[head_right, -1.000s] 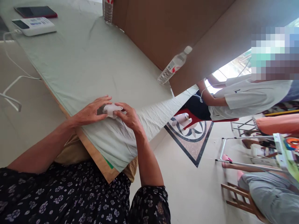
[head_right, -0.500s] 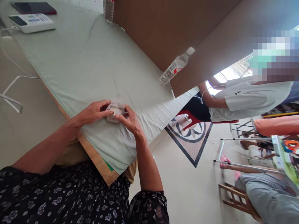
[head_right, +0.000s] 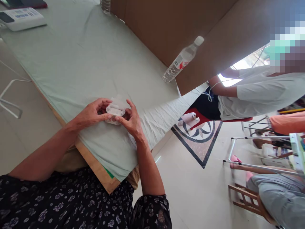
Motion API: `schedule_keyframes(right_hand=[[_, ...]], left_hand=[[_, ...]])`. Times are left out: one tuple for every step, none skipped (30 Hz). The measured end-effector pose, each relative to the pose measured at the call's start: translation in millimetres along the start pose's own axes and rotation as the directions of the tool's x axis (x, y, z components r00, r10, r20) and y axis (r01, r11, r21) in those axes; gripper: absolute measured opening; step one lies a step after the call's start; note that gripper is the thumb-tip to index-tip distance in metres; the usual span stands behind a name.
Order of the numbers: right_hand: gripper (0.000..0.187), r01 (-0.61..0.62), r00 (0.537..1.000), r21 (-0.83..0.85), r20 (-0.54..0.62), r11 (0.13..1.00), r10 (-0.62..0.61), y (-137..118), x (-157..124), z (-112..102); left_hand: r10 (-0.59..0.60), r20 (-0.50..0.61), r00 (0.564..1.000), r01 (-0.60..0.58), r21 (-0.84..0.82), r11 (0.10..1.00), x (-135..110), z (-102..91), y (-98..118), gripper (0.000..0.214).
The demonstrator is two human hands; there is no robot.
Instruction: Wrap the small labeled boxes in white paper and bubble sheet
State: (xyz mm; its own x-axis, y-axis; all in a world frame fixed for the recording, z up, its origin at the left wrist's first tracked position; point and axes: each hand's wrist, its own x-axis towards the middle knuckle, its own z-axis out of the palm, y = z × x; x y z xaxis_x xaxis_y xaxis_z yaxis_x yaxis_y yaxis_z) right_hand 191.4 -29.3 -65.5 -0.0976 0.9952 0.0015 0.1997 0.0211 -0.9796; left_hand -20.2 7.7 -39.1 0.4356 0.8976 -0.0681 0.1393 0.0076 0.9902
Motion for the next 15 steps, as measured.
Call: schedule_keyframes(right_hand=[[0.104,0.02,1.0,0.014,-0.018,1.0,-0.02,0.3,-0.8,0.7],[0.101,0.039,0.998,0.036,-0.042,0.999,-0.038,0.2,-1.7,1.7],[0.097,0.059,0.996,0.051,-0.069,0.997,-0.055,0.0,-2.7,2.8],[0.092,0.077,0.993,0.049,-0.09,0.996,-0.073,-0.3,-3.6,3.8],[0.087,0.092,0.99,0.038,-0.107,0.995,-0.087,-0.4,-4.4,4.7],[0.082,0.099,0.988,0.021,-0.118,0.995,-0.096,-0.4,-5.0,5.4],[0.079,0.1,0.987,0.001,-0.125,0.995,-0.1,-0.2,-5.4,5.7],[0.077,0.097,0.987,-0.019,-0.129,0.995,-0.099,0.3,-5.6,5.7],[0.076,0.09,0.987,-0.039,-0.129,0.995,-0.095,0.9,-5.6,5.4],[0.076,0.081,0.988,-0.059,-0.125,0.995,-0.087,1.5,-5.4,4.8],[0.076,0.068,0.99,-0.08,-0.118,0.994,-0.077,1.9,-5.1,4.0],[0.077,0.054,0.992,-0.1,-0.108,0.994,-0.065,2.0,-4.7,3.1],[0.078,0.04,0.994,-0.117,-0.097,0.992,-0.052,1.5,-4.2,2.1],[0.079,0.026,0.996,-0.134,-0.083,0.991,-0.037,0.5,-3.7,1.2],[0.079,0.014,0.997,-0.149,-0.067,0.989,-0.025,-1.2,-3.2,0.3]], left_hand=[[-0.008,0.023,1.0,0.008,0.013,1.0,0.5,-1.6,2.1,0.062],[-0.013,0.043,0.999,0.012,0.029,1.0,1.3,-2.8,3.7,0.059],[-0.013,0.054,0.998,0.011,0.046,0.999,2.1,-3.8,4.7,0.057],[-0.011,0.061,0.998,0.007,0.059,0.998,3.1,-4.5,5.2,0.055],[-0.007,0.065,0.998,0.003,0.07,0.998,4.0,-5.0,5.4,0.054],[-0.004,0.073,0.997,-0.001,0.079,0.997,4.8,-5.6,5.3,0.053],[-0.004,0.084,0.996,-0.004,0.092,0.996,5.5,-6.2,5.2,0.052],[-0.006,0.096,0.995,-0.004,0.108,0.994,6.0,-6.9,5.2,0.05],[-0.008,0.107,0.994,-0.005,0.122,0.992,6.4,-7.7,5.2,0.049],[-0.008,0.119,0.993,-0.008,0.135,0.991,6.5,-8.6,5.5,0.049],[-0.006,0.131,0.991,-0.013,0.146,0.989,6.6,-9.6,5.9,0.048],[-0.004,0.141,0.99,-0.018,0.157,0.988,6.6,-10.7,6.5,0.047],[-0.003,0.15,0.989,-0.023,0.168,0.986,6.6,-11.8,7.2,0.046],[-0.002,0.157,0.988,-0.027,0.181,0.983,6.7,-12.9,7.9,0.045],[-0.003,0.161,0.987,-0.029,0.195,0.98,6.9,-13.8,8.7,0.045]])
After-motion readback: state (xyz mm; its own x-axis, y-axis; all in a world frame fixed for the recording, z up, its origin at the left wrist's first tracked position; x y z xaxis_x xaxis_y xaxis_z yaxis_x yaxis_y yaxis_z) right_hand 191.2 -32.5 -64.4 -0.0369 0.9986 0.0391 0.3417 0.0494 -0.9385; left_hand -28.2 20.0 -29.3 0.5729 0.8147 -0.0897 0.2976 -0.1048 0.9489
